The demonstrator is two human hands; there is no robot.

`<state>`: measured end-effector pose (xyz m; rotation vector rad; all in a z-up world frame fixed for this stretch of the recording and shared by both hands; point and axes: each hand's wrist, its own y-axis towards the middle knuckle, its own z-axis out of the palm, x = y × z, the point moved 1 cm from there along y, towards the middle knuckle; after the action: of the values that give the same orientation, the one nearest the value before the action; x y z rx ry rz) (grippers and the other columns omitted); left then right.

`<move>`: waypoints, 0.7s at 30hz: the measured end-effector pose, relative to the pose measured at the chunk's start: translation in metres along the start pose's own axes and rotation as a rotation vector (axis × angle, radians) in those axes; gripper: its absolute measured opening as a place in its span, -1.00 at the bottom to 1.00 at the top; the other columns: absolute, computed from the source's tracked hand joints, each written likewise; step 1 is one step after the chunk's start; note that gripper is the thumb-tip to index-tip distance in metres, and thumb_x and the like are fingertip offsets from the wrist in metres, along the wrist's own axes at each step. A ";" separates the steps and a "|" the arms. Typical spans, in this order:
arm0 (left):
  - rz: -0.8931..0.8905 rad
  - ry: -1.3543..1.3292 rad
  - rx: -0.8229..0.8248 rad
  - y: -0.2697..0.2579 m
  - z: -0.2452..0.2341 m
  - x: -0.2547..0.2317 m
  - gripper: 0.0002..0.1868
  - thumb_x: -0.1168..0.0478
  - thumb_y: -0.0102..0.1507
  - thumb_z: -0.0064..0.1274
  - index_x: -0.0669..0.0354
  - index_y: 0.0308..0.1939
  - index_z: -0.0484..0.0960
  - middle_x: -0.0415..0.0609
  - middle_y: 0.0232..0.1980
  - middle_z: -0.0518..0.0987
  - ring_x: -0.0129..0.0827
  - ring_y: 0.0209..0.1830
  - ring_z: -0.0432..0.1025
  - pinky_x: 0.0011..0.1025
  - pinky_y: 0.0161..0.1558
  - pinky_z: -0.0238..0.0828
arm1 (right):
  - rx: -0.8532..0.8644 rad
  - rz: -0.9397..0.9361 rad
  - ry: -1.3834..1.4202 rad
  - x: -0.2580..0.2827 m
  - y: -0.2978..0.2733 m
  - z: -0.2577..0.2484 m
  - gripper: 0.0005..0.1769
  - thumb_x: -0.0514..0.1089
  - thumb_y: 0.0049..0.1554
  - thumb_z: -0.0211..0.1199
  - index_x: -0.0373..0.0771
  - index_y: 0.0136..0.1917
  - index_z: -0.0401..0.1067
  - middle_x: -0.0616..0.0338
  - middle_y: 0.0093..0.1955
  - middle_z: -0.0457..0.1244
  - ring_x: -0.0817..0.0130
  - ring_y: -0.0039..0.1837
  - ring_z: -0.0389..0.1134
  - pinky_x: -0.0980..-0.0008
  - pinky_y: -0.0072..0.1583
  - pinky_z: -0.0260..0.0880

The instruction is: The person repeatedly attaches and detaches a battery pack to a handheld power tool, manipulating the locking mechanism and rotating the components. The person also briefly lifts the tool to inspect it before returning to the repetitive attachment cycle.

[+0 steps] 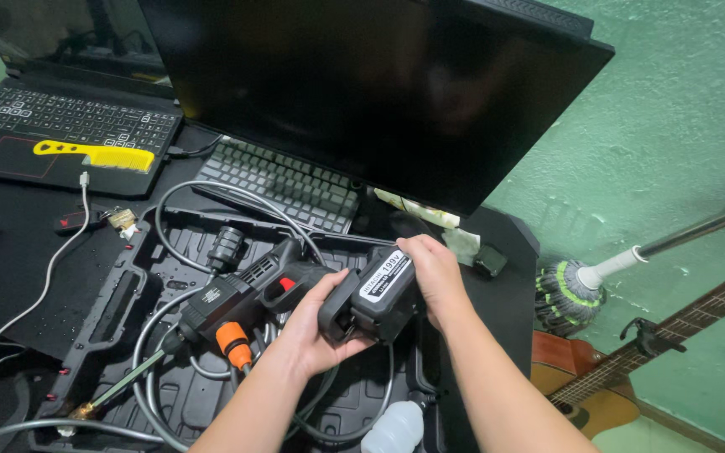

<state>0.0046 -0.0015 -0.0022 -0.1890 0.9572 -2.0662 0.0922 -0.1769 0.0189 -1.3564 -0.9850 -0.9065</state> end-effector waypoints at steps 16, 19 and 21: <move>0.146 -0.010 0.055 0.059 -0.023 -0.004 -0.55 -0.15 0.17 0.21 0.00 0.00 0.68 -0.13 -0.05 0.69 -0.35 -0.10 0.57 -0.32 -0.10 0.58 | -0.074 0.268 -0.043 0.011 -0.018 0.025 -0.52 0.05 0.01 0.45 -0.15 0.13 0.45 0.18 -0.06 0.38 0.30 -0.06 0.44 0.20 -0.10 0.46; 0.172 0.045 -0.005 0.056 -0.025 -0.001 -0.56 -0.15 0.15 0.24 -0.03 -0.02 0.67 -0.14 -0.09 0.68 -0.36 -0.12 0.56 -0.32 -0.13 0.55 | 0.040 0.255 -0.101 0.003 -0.022 0.021 -0.45 0.06 0.00 0.43 -0.18 0.18 0.41 0.16 -0.03 0.38 0.30 -0.06 0.45 0.19 -0.11 0.45; 0.163 0.126 -0.128 0.047 -0.024 0.005 -0.54 -0.18 0.11 0.24 -0.05 -0.04 0.68 -0.15 -0.12 0.67 -0.39 -0.15 0.55 -0.32 -0.18 0.51 | 0.039 0.270 -0.094 -0.003 -0.022 0.014 -0.37 0.04 -0.02 0.44 -0.12 0.24 0.27 0.16 0.02 0.38 0.31 -0.02 0.48 0.16 -0.06 0.52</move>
<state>0.0203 -0.0084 -0.0523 -0.0459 1.1446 -1.8872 0.0705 -0.1635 0.0235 -1.4678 -0.8603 -0.6224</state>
